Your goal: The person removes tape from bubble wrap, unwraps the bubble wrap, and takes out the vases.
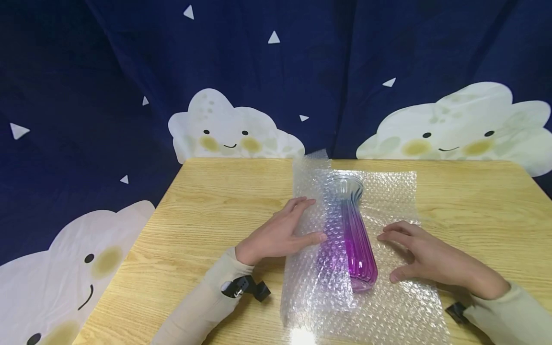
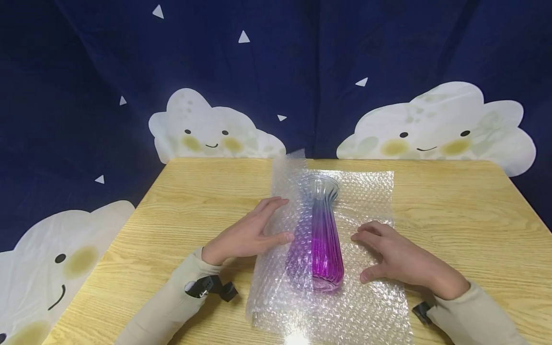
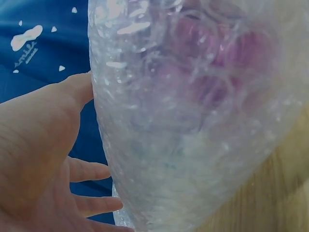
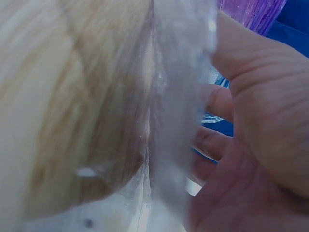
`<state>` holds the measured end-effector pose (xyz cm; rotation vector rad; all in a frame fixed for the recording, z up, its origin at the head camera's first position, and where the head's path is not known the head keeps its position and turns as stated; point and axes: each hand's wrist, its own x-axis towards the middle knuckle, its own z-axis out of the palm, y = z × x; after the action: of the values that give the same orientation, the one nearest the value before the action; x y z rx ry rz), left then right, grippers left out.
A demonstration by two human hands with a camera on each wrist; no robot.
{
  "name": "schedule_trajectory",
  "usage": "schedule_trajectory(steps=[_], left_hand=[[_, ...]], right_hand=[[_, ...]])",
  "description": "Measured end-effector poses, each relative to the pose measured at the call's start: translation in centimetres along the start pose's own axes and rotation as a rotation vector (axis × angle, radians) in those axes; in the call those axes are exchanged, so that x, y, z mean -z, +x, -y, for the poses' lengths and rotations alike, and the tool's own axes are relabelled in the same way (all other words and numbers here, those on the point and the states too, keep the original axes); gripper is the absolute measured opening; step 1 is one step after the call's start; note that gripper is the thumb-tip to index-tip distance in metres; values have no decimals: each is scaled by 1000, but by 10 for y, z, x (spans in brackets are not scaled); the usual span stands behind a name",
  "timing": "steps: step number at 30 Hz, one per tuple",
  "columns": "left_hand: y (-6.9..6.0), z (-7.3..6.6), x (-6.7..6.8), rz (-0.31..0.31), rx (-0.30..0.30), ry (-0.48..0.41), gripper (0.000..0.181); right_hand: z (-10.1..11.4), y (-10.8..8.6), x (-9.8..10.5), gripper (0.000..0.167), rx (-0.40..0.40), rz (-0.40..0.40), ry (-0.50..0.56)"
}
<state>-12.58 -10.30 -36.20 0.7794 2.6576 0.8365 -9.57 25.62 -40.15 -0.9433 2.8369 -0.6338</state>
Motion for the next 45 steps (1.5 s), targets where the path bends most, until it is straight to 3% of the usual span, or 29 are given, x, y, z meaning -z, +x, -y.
schedule_trajectory(steps=[26,45], left_hand=[[-1,3,6,34,-13,-13,85],[-3,4,10,52,-20,34,84]], right_hand=[[0,-1,1,91,-6,9,10],[0,-1,0,91,-3,0,-14]])
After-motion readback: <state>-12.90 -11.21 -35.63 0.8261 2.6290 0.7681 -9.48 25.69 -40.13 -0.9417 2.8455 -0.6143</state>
